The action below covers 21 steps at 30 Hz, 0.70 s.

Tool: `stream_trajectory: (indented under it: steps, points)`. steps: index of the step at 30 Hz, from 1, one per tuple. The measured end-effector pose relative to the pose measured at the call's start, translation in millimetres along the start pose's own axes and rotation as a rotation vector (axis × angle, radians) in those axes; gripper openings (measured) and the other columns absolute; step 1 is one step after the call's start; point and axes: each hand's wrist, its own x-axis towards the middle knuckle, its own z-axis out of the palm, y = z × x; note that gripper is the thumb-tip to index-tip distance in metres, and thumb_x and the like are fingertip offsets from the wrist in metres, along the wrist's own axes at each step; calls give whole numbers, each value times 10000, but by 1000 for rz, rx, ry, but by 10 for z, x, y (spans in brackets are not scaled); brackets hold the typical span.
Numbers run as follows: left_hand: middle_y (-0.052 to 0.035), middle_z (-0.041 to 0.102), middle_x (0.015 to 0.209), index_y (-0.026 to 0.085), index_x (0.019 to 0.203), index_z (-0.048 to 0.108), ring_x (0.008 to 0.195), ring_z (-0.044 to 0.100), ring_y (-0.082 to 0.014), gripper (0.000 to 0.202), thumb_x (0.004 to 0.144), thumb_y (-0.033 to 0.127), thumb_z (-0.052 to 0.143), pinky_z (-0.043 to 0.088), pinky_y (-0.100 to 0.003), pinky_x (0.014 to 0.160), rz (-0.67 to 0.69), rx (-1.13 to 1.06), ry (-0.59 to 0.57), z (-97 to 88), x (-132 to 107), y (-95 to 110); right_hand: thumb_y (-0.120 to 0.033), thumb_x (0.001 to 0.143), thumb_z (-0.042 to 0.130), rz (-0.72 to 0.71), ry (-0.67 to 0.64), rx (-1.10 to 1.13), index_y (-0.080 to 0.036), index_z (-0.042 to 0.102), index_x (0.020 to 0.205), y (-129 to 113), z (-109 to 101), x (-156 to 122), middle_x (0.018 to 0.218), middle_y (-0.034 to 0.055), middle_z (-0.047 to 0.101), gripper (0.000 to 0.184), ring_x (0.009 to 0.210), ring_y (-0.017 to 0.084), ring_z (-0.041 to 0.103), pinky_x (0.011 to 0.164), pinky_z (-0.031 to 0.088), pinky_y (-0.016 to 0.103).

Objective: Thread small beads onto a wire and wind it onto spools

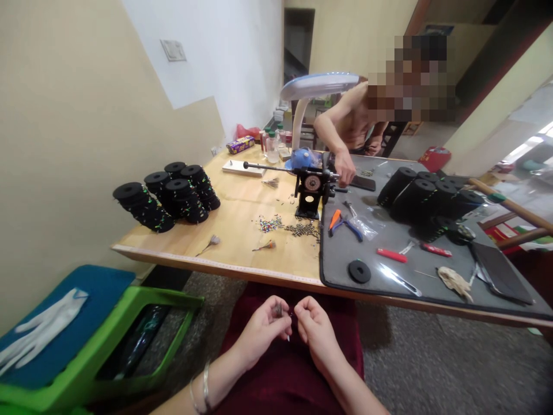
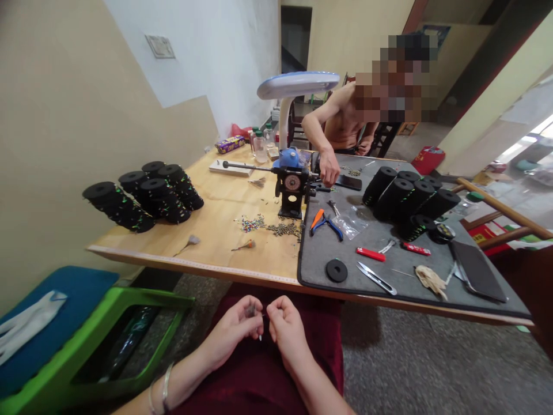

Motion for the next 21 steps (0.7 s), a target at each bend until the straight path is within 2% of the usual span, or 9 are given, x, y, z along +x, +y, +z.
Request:
stream_trajectory:
  steps: [4,8,13,17,21]
  points:
    - [9,573,583,163,729,518,536,535,-116,50,738,173,566,430,-233,533,15,108,-18,-14,15,-15,-491,783,596,-2,-1,-5,-190,444,715,-12,3,-9,377,-135,343,344,343,36,193,383,117,191]
    - [41,503,542,164,698,514,485,451,-95,63,754,186,534,369,-216,490,92,264,9,-44,45,-37,-500,772,603,14,-25,-12,-192,445,722,-13,15,-9,379,-136,343,350,338,37,202,383,106,195]
    - [21,531,628,148,709,573,568,442,-105,118,764,252,576,355,-219,542,181,423,65,-60,45,-2,-524,768,595,34,-70,-32,-191,453,732,2,11,4,374,-121,380,364,343,45,234,391,123,197]
    - [19,541,606,139,697,615,564,435,-107,139,754,266,604,345,-222,550,173,460,78,-78,38,40,-501,780,590,54,-108,-58,-182,475,776,-26,-10,3,377,-116,407,339,349,47,245,393,134,195]
    - [15,552,688,155,839,612,563,439,-102,180,794,324,567,346,-207,514,146,327,64,-107,41,63,-465,772,588,94,-168,-114,-169,501,763,-77,-9,-17,362,-121,396,309,332,39,232,389,130,197]
